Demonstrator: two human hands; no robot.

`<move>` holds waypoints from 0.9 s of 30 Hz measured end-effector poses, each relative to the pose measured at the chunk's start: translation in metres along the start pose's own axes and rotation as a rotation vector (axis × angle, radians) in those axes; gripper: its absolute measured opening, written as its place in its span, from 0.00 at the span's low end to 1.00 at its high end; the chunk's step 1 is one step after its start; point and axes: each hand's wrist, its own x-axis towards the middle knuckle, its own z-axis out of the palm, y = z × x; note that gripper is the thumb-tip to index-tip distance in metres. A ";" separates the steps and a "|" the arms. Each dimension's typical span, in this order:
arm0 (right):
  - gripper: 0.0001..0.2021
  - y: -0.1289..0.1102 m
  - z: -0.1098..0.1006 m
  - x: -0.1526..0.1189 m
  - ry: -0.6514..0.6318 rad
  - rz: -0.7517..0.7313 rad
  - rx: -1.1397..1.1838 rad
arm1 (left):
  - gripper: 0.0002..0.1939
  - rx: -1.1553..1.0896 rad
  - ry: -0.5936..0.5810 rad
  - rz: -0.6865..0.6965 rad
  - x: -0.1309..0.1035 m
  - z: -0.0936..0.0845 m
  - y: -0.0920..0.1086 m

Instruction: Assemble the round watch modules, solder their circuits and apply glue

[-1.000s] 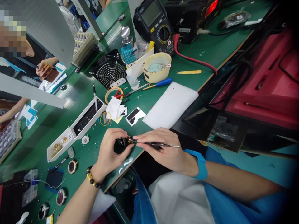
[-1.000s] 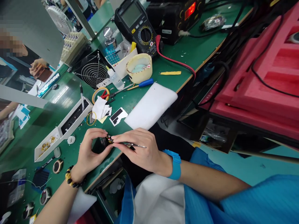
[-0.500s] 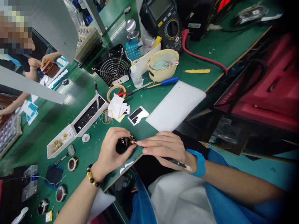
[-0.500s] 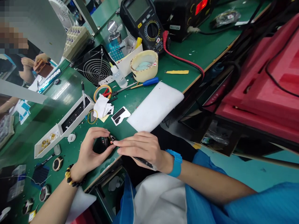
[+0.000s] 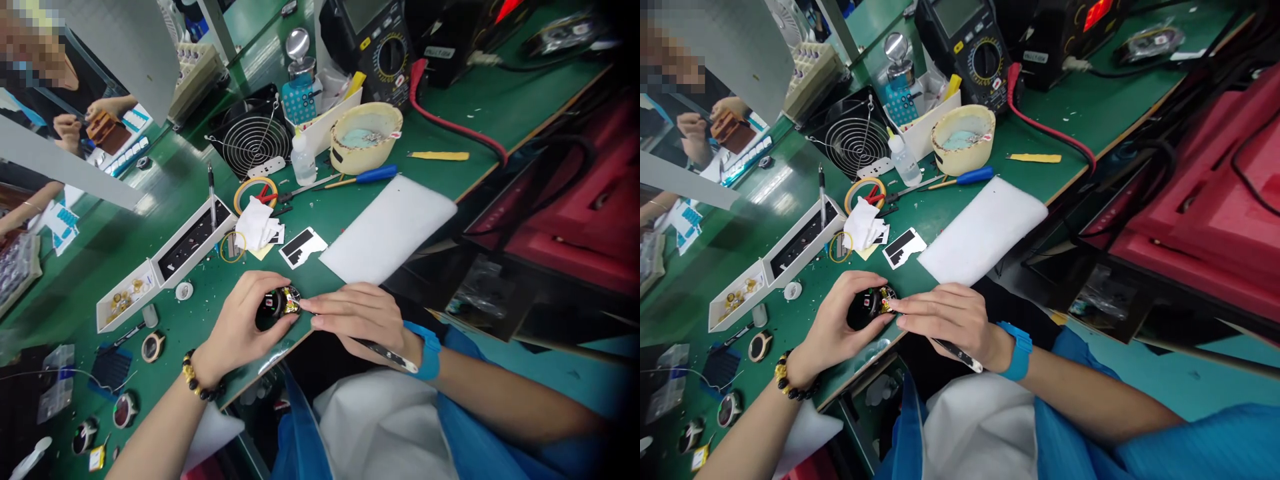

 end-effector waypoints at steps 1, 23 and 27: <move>0.14 0.000 0.000 -0.001 -0.005 0.007 -0.008 | 0.28 0.013 -0.042 -0.011 0.000 -0.004 -0.001; 0.12 0.009 -0.050 0.042 -0.161 0.325 -0.425 | 0.21 0.028 0.016 -0.143 -0.004 -0.006 0.009; 0.20 0.007 -0.044 0.046 -0.368 0.302 -0.506 | 0.21 -0.005 0.040 -0.171 -0.005 -0.006 0.014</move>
